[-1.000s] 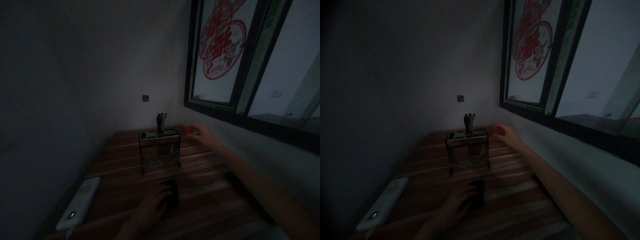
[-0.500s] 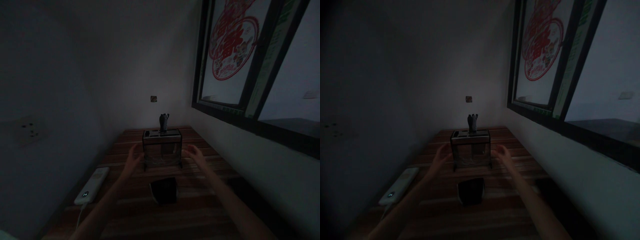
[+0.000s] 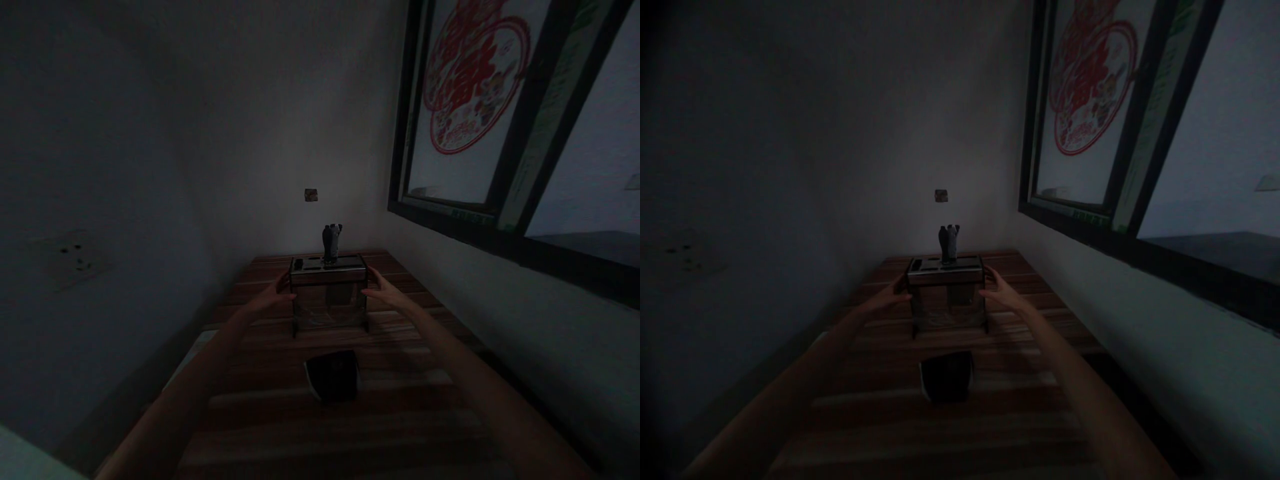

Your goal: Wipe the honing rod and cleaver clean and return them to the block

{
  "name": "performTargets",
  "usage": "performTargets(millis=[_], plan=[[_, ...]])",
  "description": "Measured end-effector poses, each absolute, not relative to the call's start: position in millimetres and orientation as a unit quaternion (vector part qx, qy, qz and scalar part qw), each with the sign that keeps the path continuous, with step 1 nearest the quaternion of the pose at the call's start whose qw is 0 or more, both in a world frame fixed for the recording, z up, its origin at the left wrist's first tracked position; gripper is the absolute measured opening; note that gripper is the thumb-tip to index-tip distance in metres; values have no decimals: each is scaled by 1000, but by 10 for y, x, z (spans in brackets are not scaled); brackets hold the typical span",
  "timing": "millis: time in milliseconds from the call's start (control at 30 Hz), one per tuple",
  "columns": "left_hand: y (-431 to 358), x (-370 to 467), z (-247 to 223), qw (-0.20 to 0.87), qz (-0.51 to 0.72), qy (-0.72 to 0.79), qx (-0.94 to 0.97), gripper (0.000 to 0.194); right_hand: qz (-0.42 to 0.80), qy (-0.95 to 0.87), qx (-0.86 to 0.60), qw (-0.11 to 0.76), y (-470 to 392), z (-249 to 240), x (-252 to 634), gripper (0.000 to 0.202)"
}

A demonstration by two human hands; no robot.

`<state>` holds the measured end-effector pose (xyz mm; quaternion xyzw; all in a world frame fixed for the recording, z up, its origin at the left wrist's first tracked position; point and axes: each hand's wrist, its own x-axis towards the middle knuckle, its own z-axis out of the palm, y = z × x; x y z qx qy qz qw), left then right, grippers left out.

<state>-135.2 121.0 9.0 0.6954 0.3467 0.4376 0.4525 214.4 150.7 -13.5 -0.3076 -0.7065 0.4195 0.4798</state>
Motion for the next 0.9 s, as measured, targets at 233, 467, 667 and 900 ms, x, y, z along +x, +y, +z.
performTargets(millis=[233,467,667,900], plan=[[1271,-1372,60,471,424,356,687,77,488,-672,-295,473,1578,-267,2089,63],[1301,-1381,81,467,417,360,691,74,526,-643,-302,467,1687,-337,2129,61],[1308,-1355,102,456,419,362,697,80,517,-642,-318,467,1685,-312,2130,60],[1402,-1362,-27,438,446,374,685,87,483,-642,-340,489,1626,-298,2109,65]])
